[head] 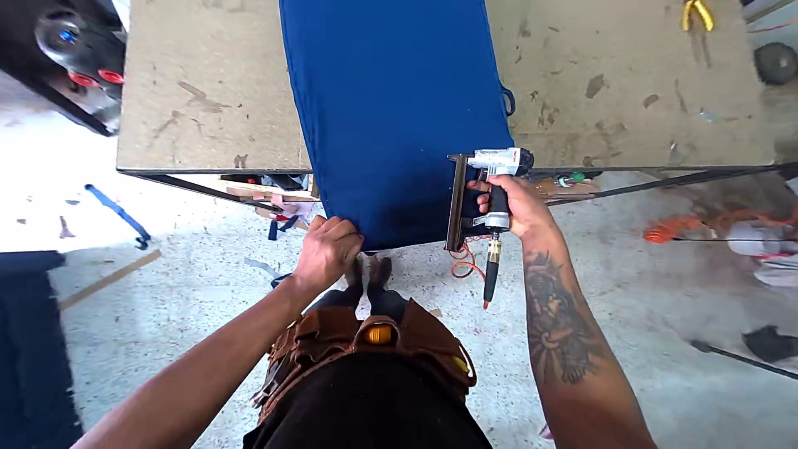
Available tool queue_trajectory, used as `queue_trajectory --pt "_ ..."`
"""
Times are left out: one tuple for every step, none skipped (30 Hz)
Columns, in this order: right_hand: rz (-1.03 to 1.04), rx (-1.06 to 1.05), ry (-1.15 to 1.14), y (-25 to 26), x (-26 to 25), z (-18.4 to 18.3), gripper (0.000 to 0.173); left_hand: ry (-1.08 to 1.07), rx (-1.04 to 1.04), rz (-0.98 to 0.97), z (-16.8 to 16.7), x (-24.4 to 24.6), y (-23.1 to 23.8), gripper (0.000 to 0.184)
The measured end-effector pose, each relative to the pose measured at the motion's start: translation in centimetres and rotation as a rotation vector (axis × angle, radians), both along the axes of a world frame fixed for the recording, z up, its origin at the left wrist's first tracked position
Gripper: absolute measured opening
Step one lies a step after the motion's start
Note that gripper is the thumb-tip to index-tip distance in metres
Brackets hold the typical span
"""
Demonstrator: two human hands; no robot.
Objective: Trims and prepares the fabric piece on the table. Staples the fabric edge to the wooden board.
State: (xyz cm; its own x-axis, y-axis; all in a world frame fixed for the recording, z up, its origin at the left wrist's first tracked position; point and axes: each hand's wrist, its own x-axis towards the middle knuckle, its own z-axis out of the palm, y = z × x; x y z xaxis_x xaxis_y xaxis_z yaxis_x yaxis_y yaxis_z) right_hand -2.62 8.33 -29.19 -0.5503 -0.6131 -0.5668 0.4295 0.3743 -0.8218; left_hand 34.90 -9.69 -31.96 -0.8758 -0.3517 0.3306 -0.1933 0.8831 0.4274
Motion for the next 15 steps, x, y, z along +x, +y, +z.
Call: queue_trajectory --pt "-0.013 -0.003 -0.004 0.0 -0.1 -0.1 0.032 -0.007 -0.015 0.008 0.1 -0.4 0.2 0.016" --pt "-0.021 -0.004 -0.009 0.0 -0.1 -0.2 0.031 -0.022 -0.022 0.016 0.2 -0.6 0.6 0.017" --pt "-0.027 -0.006 -0.012 0.1 -0.1 -0.2 0.032 -0.044 -0.024 0.02 0.3 -0.8 0.8 0.017" --pt "-0.029 -0.011 -0.013 0.2 0.1 -0.1 0.032 -0.07 -0.015 0.019 0.4 -0.7 1.0 0.018" --pt "-0.027 -0.015 -0.011 0.5 0.2 0.2 0.032 -0.088 0.003 0.009 0.5 -0.5 1.2 0.017" --pt "-0.021 -0.019 0.002 0.9 0.5 0.7 0.032 -0.097 0.025 -0.01 0.6 0.0 1.2 0.016" --pt "-0.012 -0.033 0.025 1.1 0.8 1.6 0.032 -0.095 0.04 -0.03 0.5 0.4 0.8 0.015" --pt "0.001 -0.048 0.054 1.4 1.3 2.7 0.032 -0.087 0.05 -0.047 0.2 1.0 0.4 0.018" --pt "0.013 -0.051 0.087 1.8 2.1 3.9 0.031 -0.068 0.071 -0.059 -0.3 1.7 0.1 0.024" --pt "0.017 -0.046 0.123 2.4 3.1 5.1 0.03 -0.043 0.107 -0.072 -0.9 2.2 -0.2 0.028" --pt "0.011 -0.036 0.158 3.1 4.2 6.3 0.03 -0.009 0.165 -0.094 -1.6 2.5 -0.5 0.028" --pt "-0.002 -0.024 0.19 3.8 5.4 7.4 0.03 0.011 0.232 -0.119 -2.1 2.5 -0.8 0.028" --pt "-0.016 -0.006 0.214 4.5 6.6 8.4 0.029 0.018 0.294 -0.152 -2.4 2.4 -1.2 0.028" --pt "-0.029 0.013 0.231 5.2 7.9 9.3 0.028 0.027 0.342 -0.183 -2.5 2.4 -1.5 0.028" --pt "-0.033 0.037 0.244 5.8 9.3 10.1 0.028 0.034 0.378 -0.204 -2.5 2.4 -1.8 0.028"
